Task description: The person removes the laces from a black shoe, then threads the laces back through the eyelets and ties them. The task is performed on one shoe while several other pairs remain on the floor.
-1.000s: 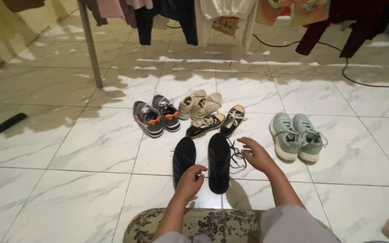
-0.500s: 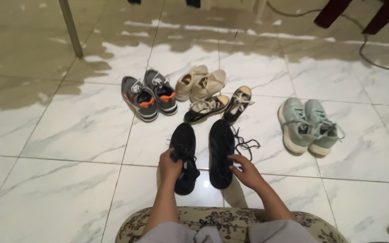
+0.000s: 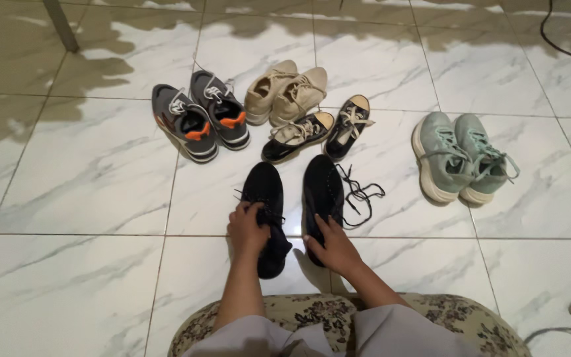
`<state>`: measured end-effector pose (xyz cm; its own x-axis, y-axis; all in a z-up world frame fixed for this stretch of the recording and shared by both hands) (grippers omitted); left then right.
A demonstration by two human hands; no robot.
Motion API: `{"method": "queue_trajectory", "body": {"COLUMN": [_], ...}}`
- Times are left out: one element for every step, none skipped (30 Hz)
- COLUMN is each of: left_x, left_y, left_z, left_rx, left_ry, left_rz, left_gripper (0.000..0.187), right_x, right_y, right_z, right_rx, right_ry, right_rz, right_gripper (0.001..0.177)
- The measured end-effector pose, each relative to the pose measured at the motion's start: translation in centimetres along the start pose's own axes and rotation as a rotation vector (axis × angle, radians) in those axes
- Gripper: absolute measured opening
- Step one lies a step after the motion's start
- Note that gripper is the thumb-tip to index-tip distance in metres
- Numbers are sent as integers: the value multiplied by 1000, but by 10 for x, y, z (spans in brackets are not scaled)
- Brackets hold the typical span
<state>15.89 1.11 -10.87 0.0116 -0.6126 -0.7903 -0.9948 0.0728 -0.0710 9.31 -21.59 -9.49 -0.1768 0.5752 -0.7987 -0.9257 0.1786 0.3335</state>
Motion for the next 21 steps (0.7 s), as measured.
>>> {"method": "queue_trajectory", "body": {"left_x": [1, 2, 3, 4, 4, 3, 2, 1, -2, -4, -7, -10, -12, -14, -17, -21, -25, -29, -32, -31, -28], "left_y": [1, 2, 3, 4, 4, 4, 5, 6, 7, 7, 7, 7, 6, 5, 4, 3, 1, 1, 1, 3, 6], "left_z": [4, 8, 11, 14, 17, 18, 21, 24, 24, 24, 24, 23, 21, 19, 16, 11, 3, -5, -18, -34, -51], "left_rx": [12, 23, 33, 35, 37, 40, 8, -24, -55, -67, -78, -89, -95, -100, -108, -45, 18, 81, 183, 284, 388], "left_ry": [11, 22, 34, 21, 8, -6, -15, -23, -35, -34, -30, -27, -36, -44, -52, -48, -45, -42, 21, 84, 149], "left_rz": [-63, -126, -190, -223, -260, -297, -315, -333, -348, -352, -353, -354, -355, -356, -359, -369, -381, -393, -402, -410, -412], "left_gripper": [55, 51, 48, 47, 46, 44, 43, 42, 41, 42, 44, 46, 51, 58, 65, 66, 67, 68, 65, 63, 61], "right_x": [1, 1, 0, -2, -4, -8, -11, -13, -16, -19, -21, -20, -19, -17, -14, -11, -10, -11, -13, -15, -14], "right_y": [4, 7, 10, 13, 14, 14, 13, 10, 7, 4, 2, 1, 1, 1, 0, 0, -2, -6, -12, -17, -19], "right_z": [-1, -2, -4, -7, -10, -15, -19, -22, -25, -28, -30, -31, -31, -30, -31, -31, -30, -33, -37, -40, -44], "right_rx": [23, 46, 36, 25, 11, 7, 3, -2, -13, -23, -31, -72, -115, -157, -170, -184, -199, -152, -104, -56, -19], "right_ry": [4, 9, -8, -25, -42, -159, -276, -394, -418, -441, -463, -438, -410, -382, -397, -411, -426, -409, -392, -374, -374], "right_rz": [46, 91, 136, 181, 225, 258, 291, 323, 246, 168, 89, 43, -2, -46, -53, -59, -66, -105, -147, -189, -184], "right_gripper": [81, 80, 76, 73, 70, 66, 64, 61, 58, 55, 52, 49, 46, 44, 41, 39, 37, 37, 38, 40, 39]}}
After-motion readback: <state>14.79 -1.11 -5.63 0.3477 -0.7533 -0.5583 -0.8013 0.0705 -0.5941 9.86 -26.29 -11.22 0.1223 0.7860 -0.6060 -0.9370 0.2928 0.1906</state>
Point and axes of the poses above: each hand's wrist, its own y-axis away from the middle knuckle, its own x-axis out of the palm, z = x × y, the point moved 4 cm from there along -y, towards the middle knuckle, and after that the axes turned 13 degrees about x, right-handed, at the moved point
